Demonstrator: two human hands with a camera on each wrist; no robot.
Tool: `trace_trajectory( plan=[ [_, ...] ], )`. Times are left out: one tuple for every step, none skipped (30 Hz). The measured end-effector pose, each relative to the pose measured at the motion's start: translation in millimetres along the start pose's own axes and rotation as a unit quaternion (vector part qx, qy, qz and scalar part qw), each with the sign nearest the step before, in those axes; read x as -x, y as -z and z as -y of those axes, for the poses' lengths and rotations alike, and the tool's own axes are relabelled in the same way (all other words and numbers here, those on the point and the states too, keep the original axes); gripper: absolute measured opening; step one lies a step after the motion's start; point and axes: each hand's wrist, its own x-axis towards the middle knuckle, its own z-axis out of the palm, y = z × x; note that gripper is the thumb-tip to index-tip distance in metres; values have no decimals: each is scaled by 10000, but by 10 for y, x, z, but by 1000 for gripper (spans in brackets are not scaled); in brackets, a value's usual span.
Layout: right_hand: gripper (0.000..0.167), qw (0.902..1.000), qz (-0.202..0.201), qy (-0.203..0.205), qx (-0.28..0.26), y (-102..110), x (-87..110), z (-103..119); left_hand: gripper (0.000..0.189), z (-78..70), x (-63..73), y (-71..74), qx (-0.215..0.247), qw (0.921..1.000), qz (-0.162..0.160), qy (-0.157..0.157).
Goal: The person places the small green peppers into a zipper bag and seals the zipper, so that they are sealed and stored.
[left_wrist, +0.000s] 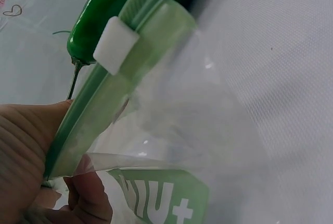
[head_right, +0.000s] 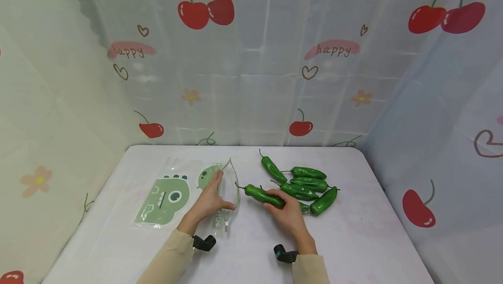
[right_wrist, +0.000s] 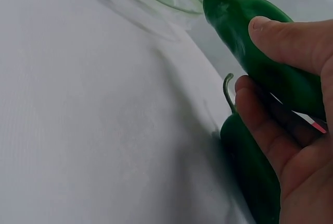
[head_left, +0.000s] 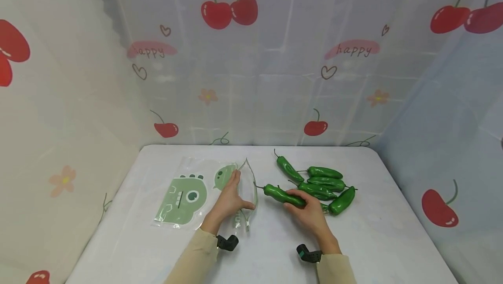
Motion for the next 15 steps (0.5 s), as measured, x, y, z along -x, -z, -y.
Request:
trace_trajectory(
  plan=[
    [40,10000,17,14,2,-8,-14,10,135,0,-2,0,-7,10000,2,-3],
    [40,10000,40,32,-2,-17,-27,23,135,1,-4,0,-18,10000,12,-7],
    [40,10000,57,59,2,-25,-41,39,135,2,-6,-1,-21,10000,14,-20],
    [39,9999,78,74,6,-34,-55,54,135,4,-9,-1,-32,10000,21,-30],
    [39,9999,99,83,28,-42,-68,70,135,7,-12,-2,-42,10000,25,-40],
    [39,9999,121,84,54,-50,-82,88,135,9,-16,-2,-51,10000,29,-53],
    [39,9998,147,76,53,-57,-97,111,135,12,-19,-2,-69,10000,28,-64],
    [39,9998,173,73,47,-64,-110,130,135,13,-21,-3,-79,9999,32,-72],
    [39,9998,191,69,39,-70,-123,151,135,14,-22,-2,-79,9999,29,-79],
    [38,9998,210,41,15,-77,-137,168,135,13,-23,-2,-72,9999,30,-85],
    [38,9997,223,28,17,-85,-152,182,135,12,-23,-2,-62,9999,30,-89],
    [37,9997,241,40,-1,-92,-168,200,135,9,-21,-1,-54,9999,33,-90],
    [37,9997,258,46,-7,-102,-185,212,135,5,-20,-1,-43,9999,34,-88],
    [37,9996,274,52,0,-111,-201,223,134,2,-18,0,-31,10000,38,-85],
    [37,9996,288,69,9,-120,-216,233,134,-2,-16,0,-24,10000,41,-83]
  ],
)
